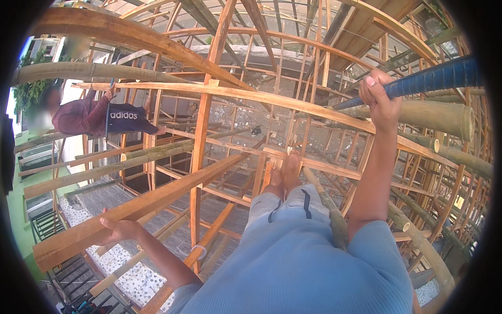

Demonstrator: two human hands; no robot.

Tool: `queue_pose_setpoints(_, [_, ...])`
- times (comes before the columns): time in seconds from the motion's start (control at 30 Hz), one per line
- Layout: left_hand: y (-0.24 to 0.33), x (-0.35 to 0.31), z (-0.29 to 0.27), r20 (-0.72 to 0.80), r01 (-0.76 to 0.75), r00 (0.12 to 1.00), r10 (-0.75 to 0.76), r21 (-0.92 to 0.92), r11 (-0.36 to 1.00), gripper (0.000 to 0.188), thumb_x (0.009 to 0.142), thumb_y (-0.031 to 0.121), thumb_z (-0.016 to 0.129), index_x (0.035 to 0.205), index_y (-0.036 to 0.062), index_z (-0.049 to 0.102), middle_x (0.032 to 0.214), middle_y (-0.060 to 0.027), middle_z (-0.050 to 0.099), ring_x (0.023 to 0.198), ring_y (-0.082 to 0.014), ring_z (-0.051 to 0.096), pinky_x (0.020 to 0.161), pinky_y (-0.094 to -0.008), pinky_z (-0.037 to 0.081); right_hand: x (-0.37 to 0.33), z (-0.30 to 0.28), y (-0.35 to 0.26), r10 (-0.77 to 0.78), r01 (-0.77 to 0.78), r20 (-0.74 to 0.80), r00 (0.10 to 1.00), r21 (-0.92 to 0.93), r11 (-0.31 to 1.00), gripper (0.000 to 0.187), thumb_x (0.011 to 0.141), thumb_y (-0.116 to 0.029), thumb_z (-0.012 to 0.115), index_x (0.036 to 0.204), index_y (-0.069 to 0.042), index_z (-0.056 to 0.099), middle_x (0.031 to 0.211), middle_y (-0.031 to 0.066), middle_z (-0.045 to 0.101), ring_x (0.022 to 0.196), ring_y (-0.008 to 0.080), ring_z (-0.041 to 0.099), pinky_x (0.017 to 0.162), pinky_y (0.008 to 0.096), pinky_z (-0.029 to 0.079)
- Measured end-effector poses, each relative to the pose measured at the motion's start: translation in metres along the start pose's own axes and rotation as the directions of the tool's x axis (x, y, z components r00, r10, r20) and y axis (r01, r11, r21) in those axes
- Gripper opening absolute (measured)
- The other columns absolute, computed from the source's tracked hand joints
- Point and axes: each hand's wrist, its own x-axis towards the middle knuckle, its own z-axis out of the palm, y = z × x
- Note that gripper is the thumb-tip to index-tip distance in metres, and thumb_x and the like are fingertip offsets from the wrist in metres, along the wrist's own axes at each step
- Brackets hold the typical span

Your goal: The person assembles a curved wooden roof structure by positioning wooden planks and bamboo poles. They use a crowbar to adjust the frame and pliers to secure wire ties, working alongside another person.

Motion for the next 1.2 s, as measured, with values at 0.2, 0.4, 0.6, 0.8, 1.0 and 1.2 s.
queue_pose_setpoints(0.2, [0.001,0.004,0.0,-0.019,0.026,0.999,-0.026,-0.01,1.0,0.086,0.097,0.009,0.057,0.157,0.0111,-0.004,0.134,-0.0271,0.047,0.1,-0.031,0.065,0.087,-0.0423,0.061,0.019,0.055,0.002,-0.114,0.11,0.043,0.993,0.084,0.99,0.034,0.099,-0.008,0.052,0.069,-0.011,0.036,0.055,-0.0027,0.034,0.048,0.0082,0.028,0.048,0.027,0.023])
queue_pose_setpoints(0.4, [-0.009,0.008,-0.009,-0.048,0.074,0.996,-0.076,-0.05,0.996,0.09,0.096,0.004,0.056,0.158,0.013,-0.008,0.132,-0.0259,0.048,0.101,-0.0312,0.065,0.089,-0.0416,0.062,0.038,0.132,0.021,-0.142,0.111,0.127,0.982,0.222,0.969,0.036,0.1,-0.013,0.047,0.066,-0.011,0.035,0.054,-0.0003,0.033,0.048,0.01,0.027,0.052,0.0297,0.027])
queue_pose_setpoints(0.6, [-0.017,0.011,-0.024,-0.037,0.029,0.999,-0.034,-0.124,0.992,0.091,0.094,0.001,0.057,0.158,0.0131,-0.007,0.138,-0.0257,0.041,0.101,-0.0326,0.065,0.091,-0.0426,0.063,0.025,0.168,0.022,-0.133,0.07,0.2,0.971,0.295,0.953,0.037,0.1,-0.011,0.046,0.065,-0.011,0.035,0.053,0.0006,0.032,0.047,0.0106,0.027,0.05,0.0309,0.026])
queue_pose_setpoints(0.8, [-0.022,0.013,-0.037,-0.045,0.038,0.998,-0.042,-0.098,0.994,0.091,0.093,0.001,0.056,0.158,0.0134,-0.006,0.137,-0.0254,0.041,0.1,-0.0318,0.065,0.091,-0.0425,0.063,-0.007,0.148,0.006,-0.061,0.025,0.165,0.984,0.215,0.976,0.037,0.1,-0.011,0.049,0.066,-0.011,0.035,0.054,-0.0001,0.033,0.047,0.0102,0.027,0.049,0.0296,0.025])
queue_pose_setpoints(1.0, [-0.01,0.011,-0.031,-0.046,0.033,0.998,-0.037,-0.082,0.996,0.09,0.093,0.001,0.056,0.159,0.013,-0.005,0.137,-0.0262,0.043,0.097,-0.0318,0.066,0.088,-0.0416,0.063,-0.026,0.107,0.001,-0.012,0.003,0.073,0.997,0.133,0.991,0.038,0.102,-0.011,0.052,0.067,-0.01,0.038,0.054,-0.0015,0.033,0.046,0.0094,0.027,0.046,0.0289,0.024])
queue_pose_setpoints(1.2, [-0.013,0.006,-0.031,-0.011,-0.002,1.0,0.002,-0.057,0.998,0.089,0.094,0.006,0.062,0.156,0.0144,-0.001,0.132,-0.0262,0.046,0.095,-0.0333,0.067,0.085,-0.0421,0.064,-0.01,0.08,-0.009,0.04,-0.032,-0.096,0.995,0.08,0.996,0.037,0.102,-0.01,0.053,0.068,-0.01,0.041,0.053,-0.0036,0.032,0.044,0.0075,0.028,0.045,0.0282,0.024])
